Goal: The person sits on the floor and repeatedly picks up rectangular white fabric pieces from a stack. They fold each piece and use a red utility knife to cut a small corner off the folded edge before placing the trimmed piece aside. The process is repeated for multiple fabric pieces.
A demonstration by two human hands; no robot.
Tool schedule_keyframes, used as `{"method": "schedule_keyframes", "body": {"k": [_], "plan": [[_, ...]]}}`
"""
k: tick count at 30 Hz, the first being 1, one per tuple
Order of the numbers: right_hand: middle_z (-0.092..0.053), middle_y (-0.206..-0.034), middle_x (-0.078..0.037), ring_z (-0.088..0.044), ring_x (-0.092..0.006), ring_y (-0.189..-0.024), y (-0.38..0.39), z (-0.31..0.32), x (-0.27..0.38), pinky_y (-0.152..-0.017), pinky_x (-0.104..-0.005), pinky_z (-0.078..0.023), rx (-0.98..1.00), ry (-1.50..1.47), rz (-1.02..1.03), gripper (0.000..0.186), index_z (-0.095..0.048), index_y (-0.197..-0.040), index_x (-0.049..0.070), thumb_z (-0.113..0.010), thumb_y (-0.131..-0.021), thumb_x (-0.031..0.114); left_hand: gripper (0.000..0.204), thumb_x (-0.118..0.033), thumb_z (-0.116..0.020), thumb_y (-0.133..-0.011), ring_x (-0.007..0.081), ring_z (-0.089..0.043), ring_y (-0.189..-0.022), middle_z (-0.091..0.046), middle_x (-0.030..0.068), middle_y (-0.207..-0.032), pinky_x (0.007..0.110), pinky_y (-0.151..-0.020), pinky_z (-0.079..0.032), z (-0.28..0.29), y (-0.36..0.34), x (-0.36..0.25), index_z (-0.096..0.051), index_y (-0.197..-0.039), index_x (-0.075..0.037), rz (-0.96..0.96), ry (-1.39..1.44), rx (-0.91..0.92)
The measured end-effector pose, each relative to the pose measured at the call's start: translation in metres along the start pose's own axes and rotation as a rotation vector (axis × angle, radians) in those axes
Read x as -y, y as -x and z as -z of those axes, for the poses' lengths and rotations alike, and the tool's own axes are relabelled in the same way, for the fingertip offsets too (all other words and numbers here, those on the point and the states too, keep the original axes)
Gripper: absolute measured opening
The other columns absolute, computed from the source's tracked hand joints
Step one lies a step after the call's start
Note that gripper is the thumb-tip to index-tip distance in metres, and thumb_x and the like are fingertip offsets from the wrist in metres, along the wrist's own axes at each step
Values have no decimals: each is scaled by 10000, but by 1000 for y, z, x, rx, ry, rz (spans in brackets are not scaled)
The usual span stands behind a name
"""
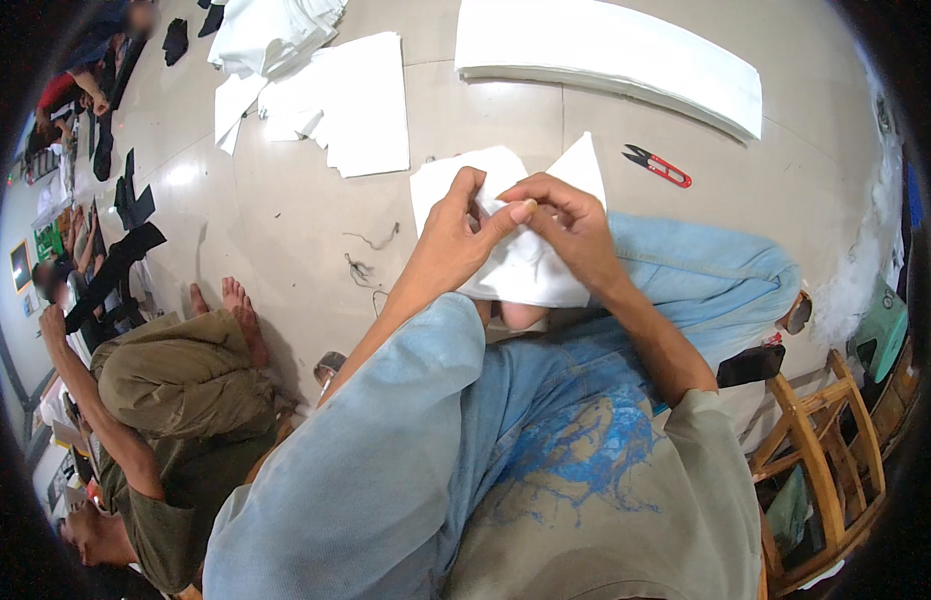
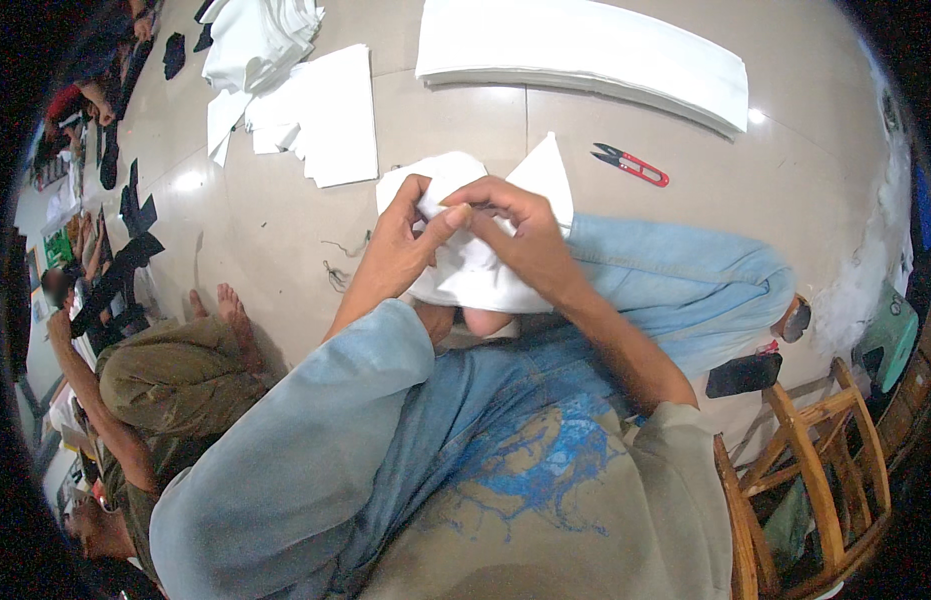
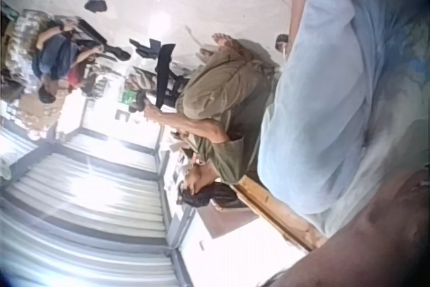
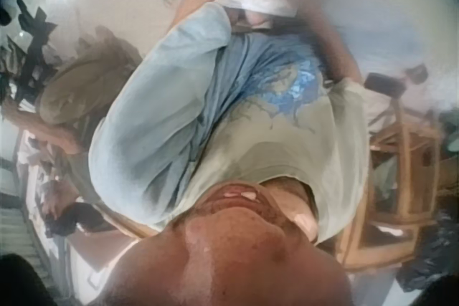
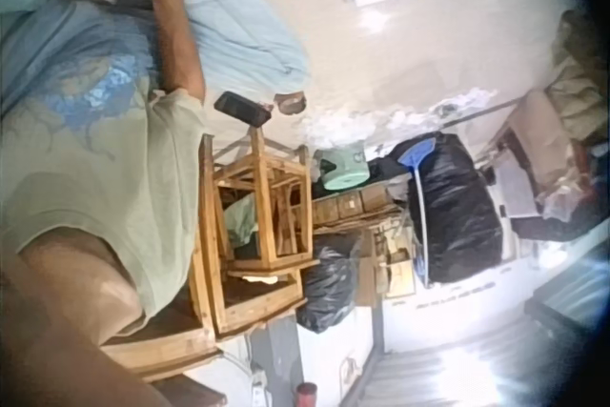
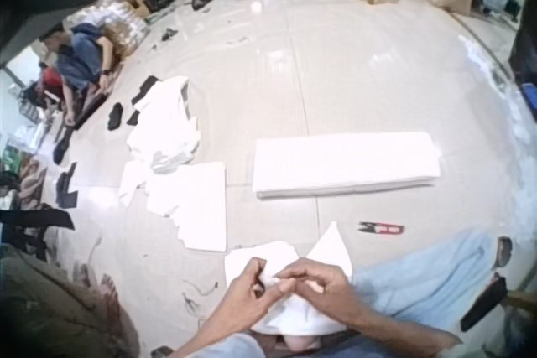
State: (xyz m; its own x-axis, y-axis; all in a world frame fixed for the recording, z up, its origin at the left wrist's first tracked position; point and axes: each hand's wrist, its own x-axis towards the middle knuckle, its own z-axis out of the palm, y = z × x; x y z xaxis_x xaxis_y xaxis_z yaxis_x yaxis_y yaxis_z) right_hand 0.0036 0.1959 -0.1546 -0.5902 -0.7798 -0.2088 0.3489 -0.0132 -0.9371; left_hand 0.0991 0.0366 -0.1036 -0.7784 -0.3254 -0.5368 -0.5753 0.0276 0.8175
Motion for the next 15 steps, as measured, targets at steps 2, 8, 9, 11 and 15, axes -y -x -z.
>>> {"method": "schedule_keyframes", "body": {"k": [2,8,9,11,15], "plan": [[-692,-1131,-84,-630,-163,-1083,4,-16,9,-970,-325,-490,21,-47,52,246,-685,-1177,1,-640,-952,91,408,-287,-733,-942,145,-616,-968,-652,91,-1016,290,-847,-495,1,0,-2,-556,-1183,-9,-2,83,-17],[-643,-1107,-49,-590,-132,-1005,14,-67,29,-927,-295,-482,-247,-192,122,310,-655,-1204,18,-718,-904,62,322,-211,-625,-1013,155,-613,-1111,-653,147,-1163,308,-980,-476,18,37,42,-522,-1236,-3,-242,707,-262],[-638,-1107,-46,-588,-131,-1001,13,-69,33,-926,-294,-481,-304,-139,156,322,-648,-1210,19,-725,-901,63,307,-187,-605,-1021,156,-617,-1110,-655,143,-1156,311,-981,-483,27,40,39,-511,-1248,-2,-281,702,-358],[-643,-1111,-50,-616,-132,-988,11,-52,47,-891,-292,-506,-494,-59,208,344,-628,-1222,8,-714,-889,14,281,-138,-563,-1037,157,-625,-1107,-659,135,-1141,319,-983,-495,46,45,22,-490,-1270,1,-360,688,-558],[-661,-1096,-111,-641,-120,-979,6,21,84,-836,-235,-525,-805,-78,360,358,-563,-1288,-35,-667,-955,44,303,-136,-556,-1050,105,-640,-968,-668,100,-1060,257,-838,-521,75,23,-37,-462,-1294,16,-540,482,-684]]}}
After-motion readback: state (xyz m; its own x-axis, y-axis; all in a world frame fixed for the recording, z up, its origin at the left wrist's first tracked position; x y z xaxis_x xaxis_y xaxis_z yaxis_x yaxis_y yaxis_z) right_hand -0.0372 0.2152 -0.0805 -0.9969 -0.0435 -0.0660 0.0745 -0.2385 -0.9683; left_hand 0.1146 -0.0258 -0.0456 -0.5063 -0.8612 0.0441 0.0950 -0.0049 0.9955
